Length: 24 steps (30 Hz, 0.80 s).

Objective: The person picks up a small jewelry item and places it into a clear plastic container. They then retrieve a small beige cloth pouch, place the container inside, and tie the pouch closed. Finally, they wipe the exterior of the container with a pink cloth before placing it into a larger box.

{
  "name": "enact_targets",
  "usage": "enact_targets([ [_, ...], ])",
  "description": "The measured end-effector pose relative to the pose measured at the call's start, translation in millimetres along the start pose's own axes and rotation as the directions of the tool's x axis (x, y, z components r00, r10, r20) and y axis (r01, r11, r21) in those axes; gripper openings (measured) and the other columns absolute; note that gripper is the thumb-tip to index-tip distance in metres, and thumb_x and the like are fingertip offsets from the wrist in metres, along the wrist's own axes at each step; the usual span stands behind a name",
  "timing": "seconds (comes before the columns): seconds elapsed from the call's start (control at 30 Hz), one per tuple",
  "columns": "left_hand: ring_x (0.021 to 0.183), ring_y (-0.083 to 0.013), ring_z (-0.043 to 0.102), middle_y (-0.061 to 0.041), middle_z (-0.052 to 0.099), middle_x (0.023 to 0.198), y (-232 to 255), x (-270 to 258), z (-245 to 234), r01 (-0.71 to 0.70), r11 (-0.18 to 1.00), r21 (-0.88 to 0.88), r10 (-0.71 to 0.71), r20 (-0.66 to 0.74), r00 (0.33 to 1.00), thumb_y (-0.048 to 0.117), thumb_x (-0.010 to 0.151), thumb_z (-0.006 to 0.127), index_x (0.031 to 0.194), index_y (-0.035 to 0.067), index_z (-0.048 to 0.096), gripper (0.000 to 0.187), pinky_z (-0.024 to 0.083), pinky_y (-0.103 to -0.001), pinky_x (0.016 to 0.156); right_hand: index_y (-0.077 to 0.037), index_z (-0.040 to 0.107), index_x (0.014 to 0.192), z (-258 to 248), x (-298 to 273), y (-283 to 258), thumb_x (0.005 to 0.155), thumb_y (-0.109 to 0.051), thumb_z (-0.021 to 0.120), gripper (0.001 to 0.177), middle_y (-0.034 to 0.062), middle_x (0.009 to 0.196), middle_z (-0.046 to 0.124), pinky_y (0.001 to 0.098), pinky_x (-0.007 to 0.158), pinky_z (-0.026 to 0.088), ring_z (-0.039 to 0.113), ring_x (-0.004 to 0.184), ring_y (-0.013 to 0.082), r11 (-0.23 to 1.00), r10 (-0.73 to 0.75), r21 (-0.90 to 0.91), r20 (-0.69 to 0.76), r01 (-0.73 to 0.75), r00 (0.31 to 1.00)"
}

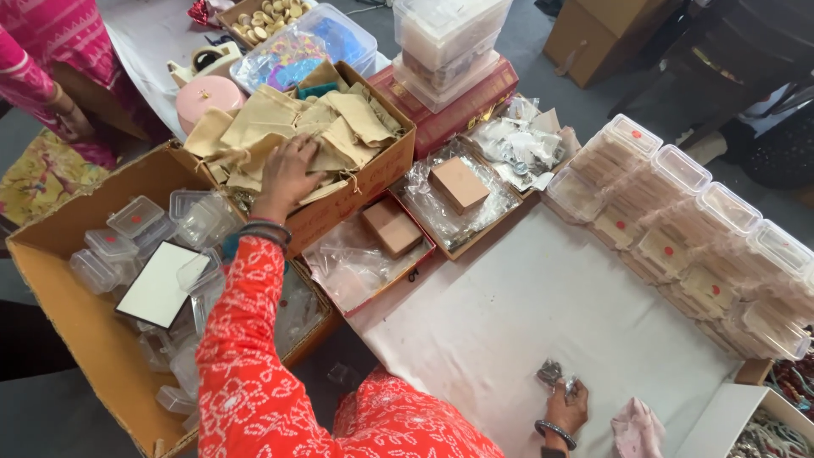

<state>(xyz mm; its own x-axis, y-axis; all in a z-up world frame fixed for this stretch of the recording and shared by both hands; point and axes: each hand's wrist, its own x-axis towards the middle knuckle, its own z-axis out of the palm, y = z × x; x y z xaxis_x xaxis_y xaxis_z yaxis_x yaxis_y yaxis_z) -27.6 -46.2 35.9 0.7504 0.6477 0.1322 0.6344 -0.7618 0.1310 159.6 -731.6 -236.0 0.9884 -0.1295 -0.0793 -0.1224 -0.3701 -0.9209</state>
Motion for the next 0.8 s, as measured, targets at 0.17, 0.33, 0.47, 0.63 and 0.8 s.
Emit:
enact_targets([
  [0.17,0.110,-0.0322,0.067,-0.012,0.070,0.123,-26,32,11,0.012,0.995,-0.096,-0.033,-0.217,0.976,0.022,0.092,0.066,0.123,0.014,0.072,0.032,0.054,-0.046,0.094,0.005,0.060,0.129,-2,0,-3,0.097,-0.016,0.072,0.040,0.0101,0.098,0.070,0.0276,0.052,0.052,0.065,0.071,0.0121,1.000,-0.023,-0.006,0.020,0.023,1.000],
  [0.33,0.080,-0.0386,0.070,-0.018,0.073,0.088,-43,44,-13,-0.006,0.947,-0.322,-0.137,-0.419,0.898,0.016,0.093,0.068,0.101,0.005,0.077,0.017,0.054,-0.048,0.068,0.004,0.062,0.128,-2,-3,-6,0.099,-0.017,0.072,0.038,0.0118,0.092,0.071,0.0287,0.052,0.050,0.063,0.067,0.0144,1.000,0.018,-0.003,0.018,-0.018,1.000],
  [0.47,0.067,-0.0347,0.068,-0.019,0.069,0.077,-54,49,-8,0.078,0.782,-0.618,-0.330,-0.305,0.893,0.024,0.100,0.071,0.097,-0.002,0.072,0.025,0.051,-0.046,0.066,0.005,0.061,0.126,-1,-4,-8,0.098,-0.016,0.072,0.037,0.0097,0.094,0.071,0.0287,0.054,0.054,0.068,0.072,0.0141,0.998,-0.032,-0.061,-0.013,0.031,0.999],
  [0.63,0.071,-0.0310,0.072,-0.015,0.073,0.078,-60,50,14,0.128,0.806,-0.578,-0.393,-0.359,0.847,0.021,0.095,0.075,0.094,0.003,0.075,0.018,0.055,-0.042,0.068,0.005,0.062,0.128,-1,-7,-15,0.099,-0.017,0.071,0.037,0.0119,0.093,0.072,0.0304,0.056,0.054,0.068,0.072,0.0150,0.998,-0.012,-0.064,-0.007,0.011,1.000],
  [0.8,0.084,-0.0287,0.075,-0.013,0.077,0.093,-29,35,7,0.170,0.856,-0.489,-0.388,-0.388,0.836,0.011,0.093,0.073,0.115,0.006,0.070,0.023,0.058,-0.042,0.076,0.005,0.064,0.127,-3,8,17,0.097,-0.018,0.072,0.039,0.0131,0.095,0.073,0.0286,0.064,0.056,0.071,0.078,0.0150,0.967,-0.168,-0.194,-0.011,0.163,0.986],
])
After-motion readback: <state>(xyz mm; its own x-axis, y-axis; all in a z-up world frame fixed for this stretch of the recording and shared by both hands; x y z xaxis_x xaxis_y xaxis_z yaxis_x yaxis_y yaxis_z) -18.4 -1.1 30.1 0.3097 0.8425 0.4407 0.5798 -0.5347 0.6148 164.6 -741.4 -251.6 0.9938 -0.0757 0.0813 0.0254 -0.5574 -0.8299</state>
